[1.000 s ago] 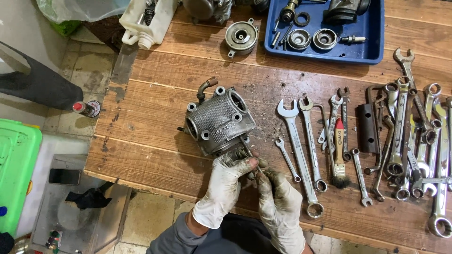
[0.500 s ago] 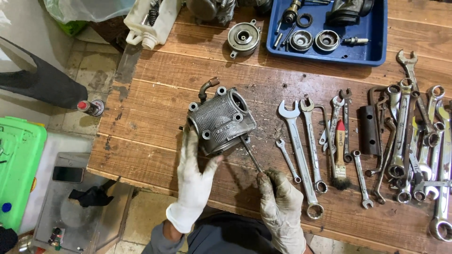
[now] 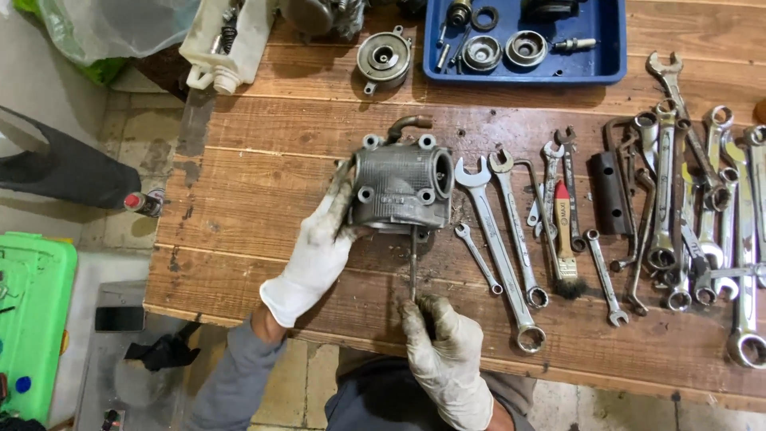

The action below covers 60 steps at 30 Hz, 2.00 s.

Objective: Disassembling a motorcycle engine cylinder head by loosening screws and bolts using a screwdriver and wrenches.

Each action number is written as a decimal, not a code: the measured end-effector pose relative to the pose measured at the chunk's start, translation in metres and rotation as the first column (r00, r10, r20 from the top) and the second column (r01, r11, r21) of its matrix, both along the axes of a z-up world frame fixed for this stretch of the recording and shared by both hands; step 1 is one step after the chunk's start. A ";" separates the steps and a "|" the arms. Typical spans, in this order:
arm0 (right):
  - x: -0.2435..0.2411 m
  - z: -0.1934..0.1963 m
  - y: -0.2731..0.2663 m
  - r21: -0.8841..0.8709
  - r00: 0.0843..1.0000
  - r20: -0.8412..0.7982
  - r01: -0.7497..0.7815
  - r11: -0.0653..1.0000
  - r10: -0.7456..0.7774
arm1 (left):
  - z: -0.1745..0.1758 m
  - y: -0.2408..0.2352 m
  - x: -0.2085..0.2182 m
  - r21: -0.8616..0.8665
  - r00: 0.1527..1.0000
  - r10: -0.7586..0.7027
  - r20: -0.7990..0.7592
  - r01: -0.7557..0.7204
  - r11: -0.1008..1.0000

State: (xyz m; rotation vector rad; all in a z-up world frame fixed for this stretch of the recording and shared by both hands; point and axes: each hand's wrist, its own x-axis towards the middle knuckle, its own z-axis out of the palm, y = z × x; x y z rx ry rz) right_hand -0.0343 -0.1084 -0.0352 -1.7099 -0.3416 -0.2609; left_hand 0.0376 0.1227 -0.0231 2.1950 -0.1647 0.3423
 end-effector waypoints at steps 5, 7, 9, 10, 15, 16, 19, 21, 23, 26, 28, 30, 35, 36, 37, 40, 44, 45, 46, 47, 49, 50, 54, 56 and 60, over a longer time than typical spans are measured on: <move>0.008 0.021 0.014 -0.098 0.996 -0.074 0.033 0.995 -0.040 | 0.006 -0.003 0.023 -0.046 0.995 -0.099 0.001 0.099 0.994; 0.009 0.023 0.013 -0.164 0.997 -0.061 0.042 0.986 -0.053 | 0.003 -0.005 0.021 -0.064 0.997 -0.080 0.022 0.081 0.995; 0.010 0.024 0.011 -0.231 0.997 -0.047 0.047 0.972 -0.059 | 0.005 -0.010 0.016 -0.082 0.998 -0.055 0.043 0.058 0.995; 0.011 0.024 0.008 -0.255 0.998 -0.052 0.025 0.967 -0.039 | 0.008 -0.013 0.012 -0.058 0.999 0.036 0.009 -0.035 0.998; 0.012 0.034 -0.001 -0.205 0.999 -0.029 -0.048 0.978 0.043 | 0.001 -0.029 0.001 -0.162 0.978 0.204 -0.044 -0.208 0.965; 0.011 0.032 -0.003 -0.237 0.996 -0.066 -0.072 0.969 0.058 | -0.001 -0.029 0.003 -0.120 0.977 0.213 -0.010 -0.213 0.970; 0.011 0.036 -0.006 -0.253 0.989 -0.116 -0.120 0.960 0.093 | 0.000 -0.031 0.006 -0.077 0.977 0.212 0.040 -0.208 0.975; 0.013 0.039 -0.005 -0.237 0.986 -0.132 -0.136 0.962 0.106 | -0.001 -0.029 0.010 -0.073 0.980 0.194 0.052 -0.190 0.979; 0.015 0.038 -0.002 -0.426 0.966 -0.227 -0.211 0.880 0.122 | -0.008 -0.024 0.015 -0.052 0.976 0.193 0.100 -0.188 0.981; 0.013 0.043 0.011 -0.335 0.945 -0.265 -0.278 0.900 0.193 | -0.004 -0.009 0.030 0.067 0.970 0.212 0.118 -0.221 0.973; 0.014 0.051 0.011 -0.297 0.941 -0.229 -0.311 0.903 0.248 | 0.003 -0.006 0.042 -0.066 0.976 0.208 0.062 -0.204 0.977; 0.018 0.057 0.010 -0.259 0.934 -0.188 -0.345 0.902 0.303 | 0.008 -0.002 0.046 -0.197 0.980 0.197 0.010 -0.191 0.962; 0.035 0.066 -0.020 -0.191 0.941 -0.092 -0.339 0.921 0.327 | 0.027 -0.001 0.018 -0.319 0.930 0.290 -0.226 -0.352 0.880; 0.035 0.055 -0.037 -0.195 0.942 -0.097 -0.335 0.922 0.322 | 0.037 -0.008 0.006 -0.323 0.931 0.284 -0.231 -0.348 0.880; 0.035 0.045 -0.052 -0.281 0.976 -0.006 -0.211 0.936 0.218 | 0.049 -0.014 -0.007 -0.300 0.904 0.337 -0.261 -0.408 0.862; 0.035 0.010 -0.103 -0.481 0.986 0.133 -0.026 0.876 0.103 | 0.038 -0.018 -0.047 -0.379 0.907 0.302 -0.293 -0.400 0.834; 0.016 -0.014 -0.148 -0.757 0.997 0.066 0.074 0.649 -0.037 | 0.006 -0.028 -0.077 -0.681 0.897 0.177 -0.404 -0.424 0.596; 0.016 -0.016 -0.146 -0.757 0.997 0.064 0.070 0.649 -0.033 | 0.004 -0.031 -0.076 -0.681 0.896 0.180 -0.406 -0.428 0.594; 0.015 -0.018 -0.145 -0.768 0.992 0.127 0.109 0.631 -0.017 | 0.003 -0.035 -0.074 -0.704 0.901 0.179 -0.396 -0.423 0.571; 0.015 -0.019 -0.143 -0.775 0.982 0.191 0.152 0.614 -0.003 | 0.002 -0.039 -0.072 -0.726 0.907 0.175 -0.383 -0.413 0.550; 0.027 -0.011 -0.129 -0.786 0.974 0.219 0.139 0.602 0.062 | 0.002 -0.044 -0.073 -0.686 0.893 0.214 -0.395 -0.442 0.578; 0.032 -0.007 -0.122 -0.799 0.961 0.245 0.126 0.588 0.127 | 0.002 -0.047 -0.073 -0.644 0.878 0.253 -0.406 -0.471 0.603; 0.041 0.004 -0.106 -0.816 0.963 0.248 0.148 0.559 0.106 | -0.008 -0.047 -0.074 -0.600 0.852 0.307 -0.425 -0.519 0.609; 0.045 0.005 -0.106 -0.824 0.950 0.309 0.241 0.513 0.051 | -0.015 -0.050 -0.076 -0.722 0.885 0.313 -0.344 -0.462 0.515; 0.039 -0.009 -0.137 -0.906 0.997 0.057 0.029 0.423 0.052 | -0.030 -0.049 -0.077 -0.704 0.875 0.350 -0.336 -0.480 0.523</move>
